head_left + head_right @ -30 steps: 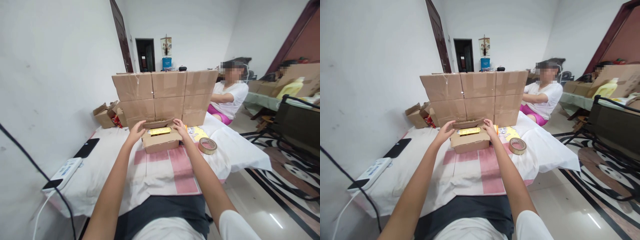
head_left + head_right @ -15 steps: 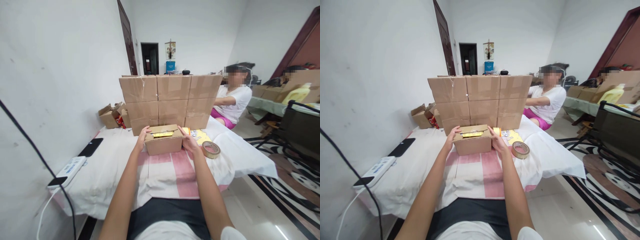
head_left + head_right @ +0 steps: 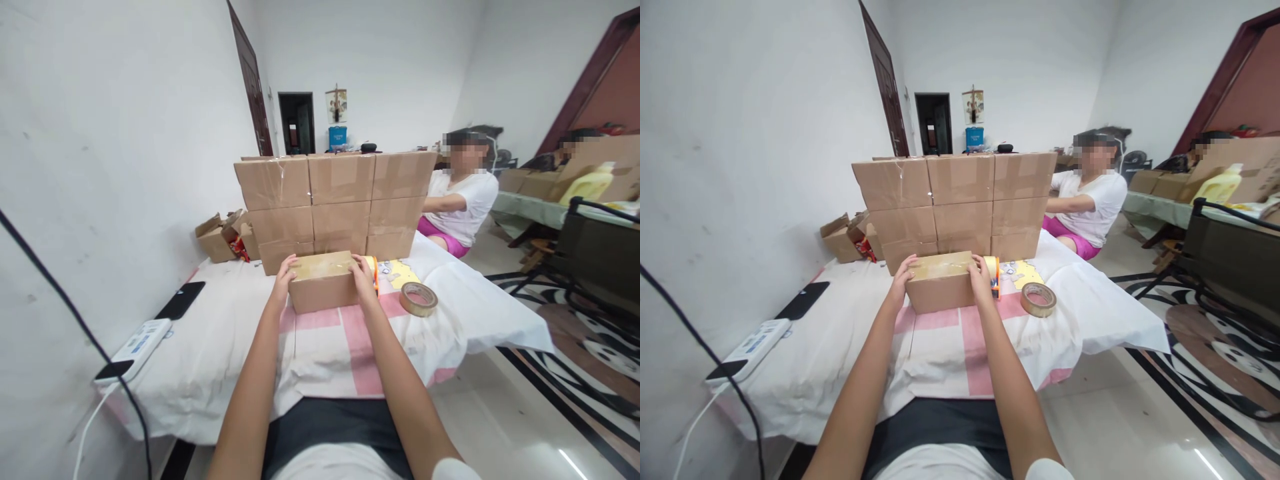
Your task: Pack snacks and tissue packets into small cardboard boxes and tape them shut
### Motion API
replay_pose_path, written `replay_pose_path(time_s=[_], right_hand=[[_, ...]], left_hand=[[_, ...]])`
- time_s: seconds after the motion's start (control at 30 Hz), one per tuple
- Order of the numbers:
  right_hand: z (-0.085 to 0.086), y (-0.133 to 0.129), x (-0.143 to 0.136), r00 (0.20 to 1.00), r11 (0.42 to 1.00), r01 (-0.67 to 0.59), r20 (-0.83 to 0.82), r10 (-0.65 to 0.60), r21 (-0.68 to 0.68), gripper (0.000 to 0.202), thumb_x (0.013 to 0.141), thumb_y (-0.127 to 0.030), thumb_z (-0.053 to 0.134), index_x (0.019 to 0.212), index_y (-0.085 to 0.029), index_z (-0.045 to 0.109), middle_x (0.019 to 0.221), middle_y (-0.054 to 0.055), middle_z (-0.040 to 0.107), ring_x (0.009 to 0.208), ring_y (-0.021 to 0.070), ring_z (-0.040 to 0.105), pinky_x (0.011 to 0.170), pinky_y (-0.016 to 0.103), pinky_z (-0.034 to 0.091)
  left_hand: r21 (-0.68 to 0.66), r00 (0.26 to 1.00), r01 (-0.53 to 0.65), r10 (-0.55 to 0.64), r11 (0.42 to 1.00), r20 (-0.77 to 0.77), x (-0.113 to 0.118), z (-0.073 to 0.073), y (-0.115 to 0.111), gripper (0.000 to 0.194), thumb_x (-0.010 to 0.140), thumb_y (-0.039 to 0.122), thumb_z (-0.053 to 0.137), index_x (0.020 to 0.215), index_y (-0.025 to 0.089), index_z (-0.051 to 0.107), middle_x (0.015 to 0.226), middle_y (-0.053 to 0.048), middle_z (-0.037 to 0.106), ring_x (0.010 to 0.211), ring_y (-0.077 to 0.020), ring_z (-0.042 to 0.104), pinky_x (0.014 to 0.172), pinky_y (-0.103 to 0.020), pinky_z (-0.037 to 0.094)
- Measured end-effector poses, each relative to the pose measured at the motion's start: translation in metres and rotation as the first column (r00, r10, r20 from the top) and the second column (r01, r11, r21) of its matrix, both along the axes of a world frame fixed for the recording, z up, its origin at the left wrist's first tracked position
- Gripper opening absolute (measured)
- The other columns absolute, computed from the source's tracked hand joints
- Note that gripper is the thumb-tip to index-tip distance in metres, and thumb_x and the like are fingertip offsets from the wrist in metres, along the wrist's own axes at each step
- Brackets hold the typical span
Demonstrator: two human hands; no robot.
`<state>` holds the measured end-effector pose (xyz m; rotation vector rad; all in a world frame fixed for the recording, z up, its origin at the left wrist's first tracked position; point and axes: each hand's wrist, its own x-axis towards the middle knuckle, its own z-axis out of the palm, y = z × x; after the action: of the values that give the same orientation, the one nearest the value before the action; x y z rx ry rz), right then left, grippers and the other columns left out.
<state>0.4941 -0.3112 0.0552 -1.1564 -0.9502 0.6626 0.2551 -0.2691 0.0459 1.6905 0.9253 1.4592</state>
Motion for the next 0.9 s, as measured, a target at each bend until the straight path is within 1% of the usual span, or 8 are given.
replay_pose_path(time_s=[0.2,0.3,0.4,0.53,0.6,0.7,0.8,0.9], right_hand=[[0.005,0.001,0.0,0.999,1.0,-0.009,0.033,0.009,-0.01,0.045,0.069,-0.034,0.052,0.111,-0.022,0.064,0.102,0.005,0.067,0.095,0.0232,0.06,0.086,0.035,0.046],[0.007,0.002,0.0,0.998,1.0,-0.018,0.053,0.019,-0.012,0.045,0.07,-0.033,0.052,0.112,-0.021,0.063,0.103,0.005,0.067,0.096,0.0234,0.06,0.087,0.035,0.047],[0.007,0.001,0.0,0.997,1.0,-0.011,0.075,0.012,-0.013,0.046,0.071,-0.033,0.051,0.114,-0.021,0.063,0.106,0.006,0.068,0.099,0.0238,0.06,0.09,0.035,0.046],[-0.001,-0.001,0.011,0.992,0.999,0.04,0.119,-0.038,-0.015,0.042,0.073,-0.037,0.055,0.112,-0.023,0.065,0.113,0.006,0.068,0.11,0.0256,0.057,0.099,0.039,0.042],[-0.009,0.001,0.026,0.978,0.984,0.173,0.13,-0.166,-0.039,0.04,0.075,-0.042,0.057,0.108,-0.023,0.066,0.119,0.008,0.066,0.12,0.028,0.051,0.105,0.043,0.037],[-0.025,0.006,0.051,0.955,0.954,0.287,0.106,-0.278,-0.086,0.046,0.072,-0.045,0.059,0.11,-0.019,0.063,0.117,0.013,0.066,0.117,0.0295,0.053,0.101,0.046,0.04],[-0.039,0.011,0.067,0.985,0.981,0.166,0.071,-0.159,-0.105,0.039,0.063,-0.039,0.063,0.094,-0.015,0.065,0.089,0.008,0.07,0.086,0.0247,0.064,0.079,0.039,0.051],[-0.045,0.009,0.069,0.998,0.998,0.039,0.053,-0.037,-0.044,0.026,0.061,-0.036,0.065,0.078,-0.016,0.063,0.071,0.002,0.067,0.068,0.0193,0.061,0.066,0.032,0.05]], left_hand=[[-0.065,0.985,-0.09,0.079,0.994,-0.155,0.001,0.014,-0.004,0.043,0.073,0.018,0.044,0.102,0.022,0.075,0.156,-0.004,0.043,0.144,-0.0277,0.04,0.114,-0.042,0.039],[-0.061,0.956,-0.153,0.132,0.986,-0.262,0.006,0.027,-0.015,0.033,0.077,0.02,0.051,0.093,0.027,0.08,0.154,0.001,0.046,0.149,-0.0331,0.029,0.121,-0.054,0.024],[0.082,0.847,-0.251,0.259,0.965,-0.464,0.02,0.038,-0.035,0.026,0.083,0.026,0.059,0.098,0.034,0.079,0.148,0.004,0.054,0.151,-0.0329,0.022,0.123,-0.061,0.0],[0.228,0.677,-0.183,0.291,0.956,-0.676,0.035,0.039,-0.059,0.052,0.079,0.048,0.072,0.129,0.035,0.066,0.141,-0.002,0.061,0.141,-0.032,0.042,0.124,-0.057,0.002],[0.228,0.695,-0.143,0.262,0.963,-0.67,0.037,0.036,-0.061,0.059,0.073,0.05,0.078,0.129,0.035,0.065,0.142,-0.003,0.061,0.141,-0.0351,0.042,0.122,-0.06,0.0],[0.254,0.77,-0.142,0.268,0.957,-0.579,0.036,0.029,-0.054,0.046,0.073,0.041,0.082,0.118,0.036,0.072,0.135,-0.004,0.066,0.137,-0.0384,0.047,0.121,-0.064,-0.001],[0.284,0.814,-0.131,0.266,0.95,-0.517,0.032,0.024,-0.043,0.037,0.075,0.037,0.081,0.111,0.038,0.074,0.129,-0.003,0.07,0.133,-0.0384,0.05,0.12,-0.065,-0.001],[0.28,0.815,-0.13,0.264,0.951,-0.516,0.021,0.022,-0.036,0.037,0.076,0.04,0.079,0.113,0.04,0.073,0.128,-0.002,0.07,0.135,-0.0375,0.05,0.12,-0.065,-0.004]])
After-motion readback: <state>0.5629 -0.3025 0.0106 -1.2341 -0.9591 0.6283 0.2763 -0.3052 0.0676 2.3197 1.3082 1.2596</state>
